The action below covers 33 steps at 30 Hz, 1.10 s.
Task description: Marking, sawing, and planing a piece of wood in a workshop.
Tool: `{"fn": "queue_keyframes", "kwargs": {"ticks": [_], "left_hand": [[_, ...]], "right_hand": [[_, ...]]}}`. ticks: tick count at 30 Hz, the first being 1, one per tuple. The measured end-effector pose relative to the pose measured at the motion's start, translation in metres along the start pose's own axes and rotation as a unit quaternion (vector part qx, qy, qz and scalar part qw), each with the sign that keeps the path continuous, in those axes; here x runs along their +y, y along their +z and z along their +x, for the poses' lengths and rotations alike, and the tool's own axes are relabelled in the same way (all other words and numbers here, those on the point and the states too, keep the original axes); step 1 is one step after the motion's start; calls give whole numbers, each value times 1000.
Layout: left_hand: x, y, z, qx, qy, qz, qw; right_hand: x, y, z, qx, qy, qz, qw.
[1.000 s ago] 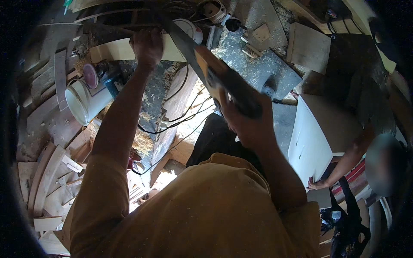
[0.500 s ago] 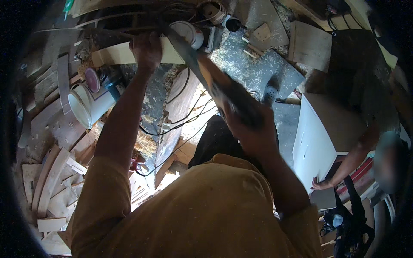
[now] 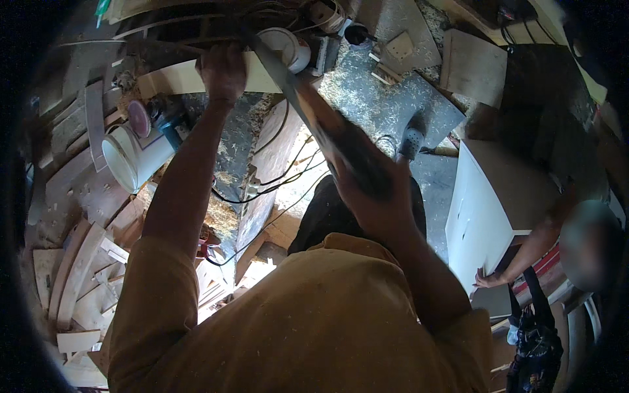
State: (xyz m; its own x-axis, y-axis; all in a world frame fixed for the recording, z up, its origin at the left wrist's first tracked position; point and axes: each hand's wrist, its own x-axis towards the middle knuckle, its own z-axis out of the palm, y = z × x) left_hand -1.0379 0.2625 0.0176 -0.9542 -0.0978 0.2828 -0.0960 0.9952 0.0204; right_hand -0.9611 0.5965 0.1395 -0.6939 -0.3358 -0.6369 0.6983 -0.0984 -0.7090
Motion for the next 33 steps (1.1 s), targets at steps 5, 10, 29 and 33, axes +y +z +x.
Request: {"fn": "queue_keyframes", "kwargs": {"ticks": [5,10,29,33], "left_hand": [[-4,-3,1,18,-15,-32,999],[-2,-16,1,-20,-26,6,999],[4,-12,4,18,-11,-40,999],[0,3,-4,14,5,-30,999]], "right_hand": [[9,-11,-5,-26,-48,-191,980],[-19,-74,-128,-164,217,-581,767],[13,-35,-35,0,-150,-505,850],[-3,-2,14,-34,0,-108,994]]}}
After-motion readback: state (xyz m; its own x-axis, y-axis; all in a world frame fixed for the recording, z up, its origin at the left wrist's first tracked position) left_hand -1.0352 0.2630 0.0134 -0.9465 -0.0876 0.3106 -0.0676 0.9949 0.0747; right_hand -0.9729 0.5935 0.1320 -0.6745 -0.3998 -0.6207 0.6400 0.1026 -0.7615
